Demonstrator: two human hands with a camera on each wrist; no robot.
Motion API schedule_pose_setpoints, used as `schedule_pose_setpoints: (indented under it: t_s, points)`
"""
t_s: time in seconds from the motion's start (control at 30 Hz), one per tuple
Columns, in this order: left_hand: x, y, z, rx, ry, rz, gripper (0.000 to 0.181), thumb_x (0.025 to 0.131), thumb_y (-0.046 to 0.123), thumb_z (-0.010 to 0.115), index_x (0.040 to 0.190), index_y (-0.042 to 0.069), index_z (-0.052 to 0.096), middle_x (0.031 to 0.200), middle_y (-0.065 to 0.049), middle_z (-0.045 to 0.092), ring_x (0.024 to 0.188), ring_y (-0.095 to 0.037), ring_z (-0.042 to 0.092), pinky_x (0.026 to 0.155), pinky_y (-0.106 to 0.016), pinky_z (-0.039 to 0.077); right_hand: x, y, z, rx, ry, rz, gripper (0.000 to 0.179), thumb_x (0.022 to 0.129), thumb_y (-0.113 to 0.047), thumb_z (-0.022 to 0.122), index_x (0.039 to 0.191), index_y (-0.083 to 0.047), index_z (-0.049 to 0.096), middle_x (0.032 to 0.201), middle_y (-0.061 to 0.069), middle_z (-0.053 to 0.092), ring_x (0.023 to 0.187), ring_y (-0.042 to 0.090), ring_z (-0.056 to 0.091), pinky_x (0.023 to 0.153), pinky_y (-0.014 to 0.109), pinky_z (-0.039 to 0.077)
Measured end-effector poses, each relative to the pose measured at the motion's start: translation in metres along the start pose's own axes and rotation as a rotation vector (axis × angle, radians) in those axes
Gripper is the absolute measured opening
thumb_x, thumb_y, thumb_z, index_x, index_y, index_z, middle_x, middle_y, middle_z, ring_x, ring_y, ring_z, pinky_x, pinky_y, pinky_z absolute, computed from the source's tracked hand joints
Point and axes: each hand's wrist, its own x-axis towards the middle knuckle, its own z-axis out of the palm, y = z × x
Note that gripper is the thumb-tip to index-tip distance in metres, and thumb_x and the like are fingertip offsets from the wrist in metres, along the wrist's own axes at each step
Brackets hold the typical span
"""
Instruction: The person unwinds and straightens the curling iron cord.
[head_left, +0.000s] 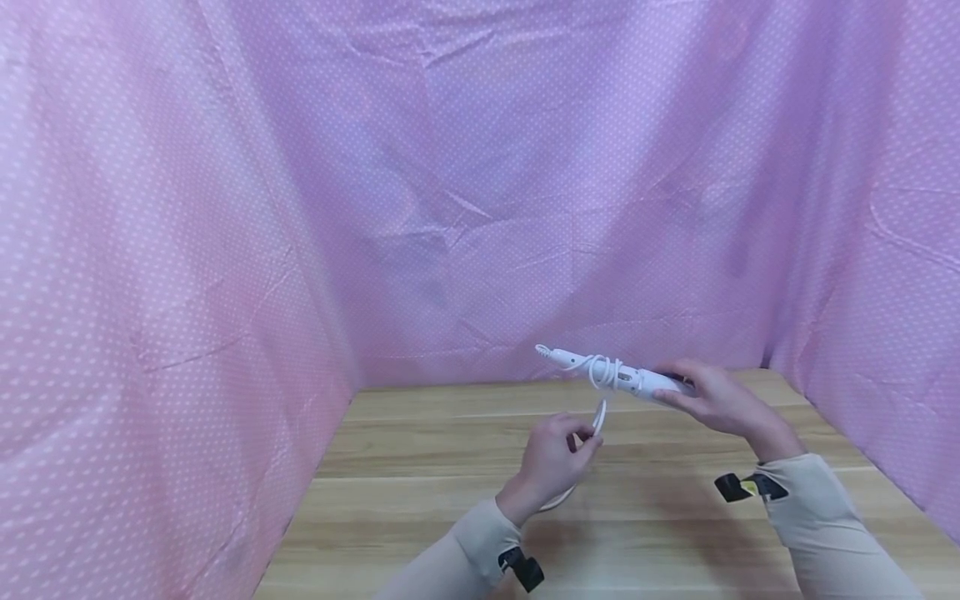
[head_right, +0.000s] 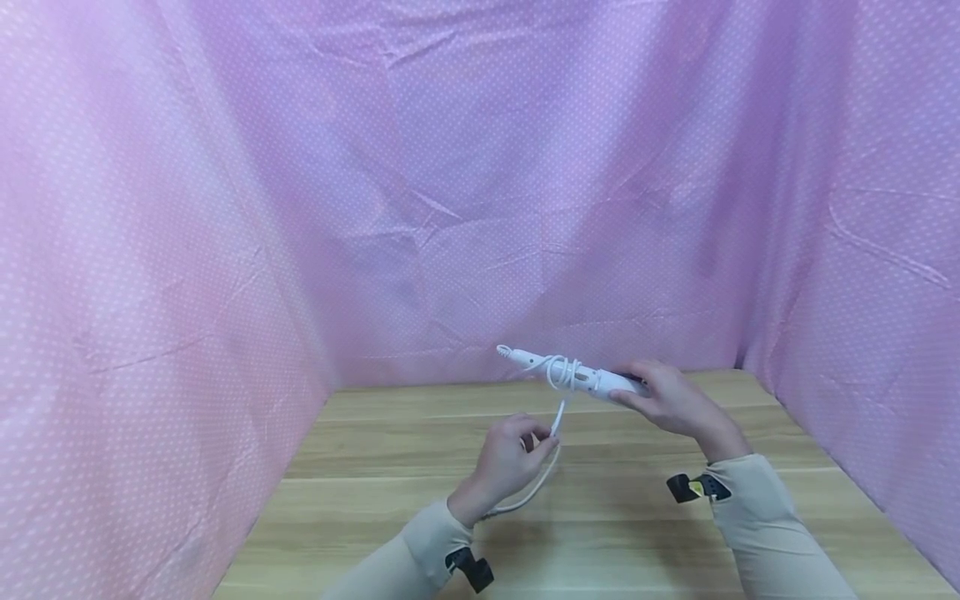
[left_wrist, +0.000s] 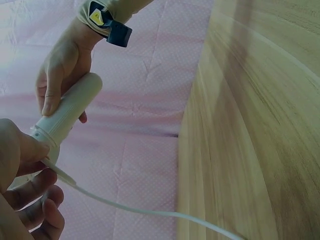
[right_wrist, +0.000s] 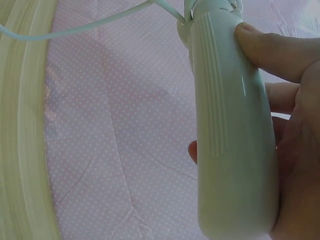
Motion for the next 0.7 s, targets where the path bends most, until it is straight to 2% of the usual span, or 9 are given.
schedule_pose_setpoints:
  t_s: [0.17,0.47,0.7]
  points:
    - [-0.0005,0.0013,-0.0013,-0.013,-0.005,-0.004,0.004,0.087,0.017,0.073,0.088,0.013,0.074,0.078,0.010,0.063,0.060,0.005,0.046,0.050,-0.006,0.039,-0.0006,0.0004,0.0016,-0.015,0.016,-0.035,0.025,0.083,-0.007,0.074,0.107,-0.003,0.069,0.090,-0.003,0.067,0.079,0.000,0.054,0.067,0.025,0.048]
    - [-0.0006,0.0007,-0.0031,-0.033,0.002,0.007,0.004,0.086,0.015,0.074,0.087,0.012,0.074,0.077,0.008,0.064,0.059,0.001,0.048,0.050,-0.007,0.039,-0.0010,0.0018,0.0038,-0.011,0.027,-0.049,0.020,0.082,-0.006,0.075,0.101,-0.005,0.069,0.084,-0.007,0.063,0.075,-0.001,0.051,0.064,0.023,0.046]
    - [-0.0021,-0.0027,-0.0037,-0.046,-0.015,-0.007,0.004,0.087,0.017,0.073,0.087,0.014,0.073,0.078,0.010,0.063,0.059,0.002,0.047,0.050,-0.008,0.040,-0.0012,0.0022,0.0034,0.005,0.021,-0.018,0.021,0.082,-0.007,0.075,0.103,-0.005,0.069,0.085,-0.006,0.064,0.075,-0.001,0.052,0.064,0.023,0.046]
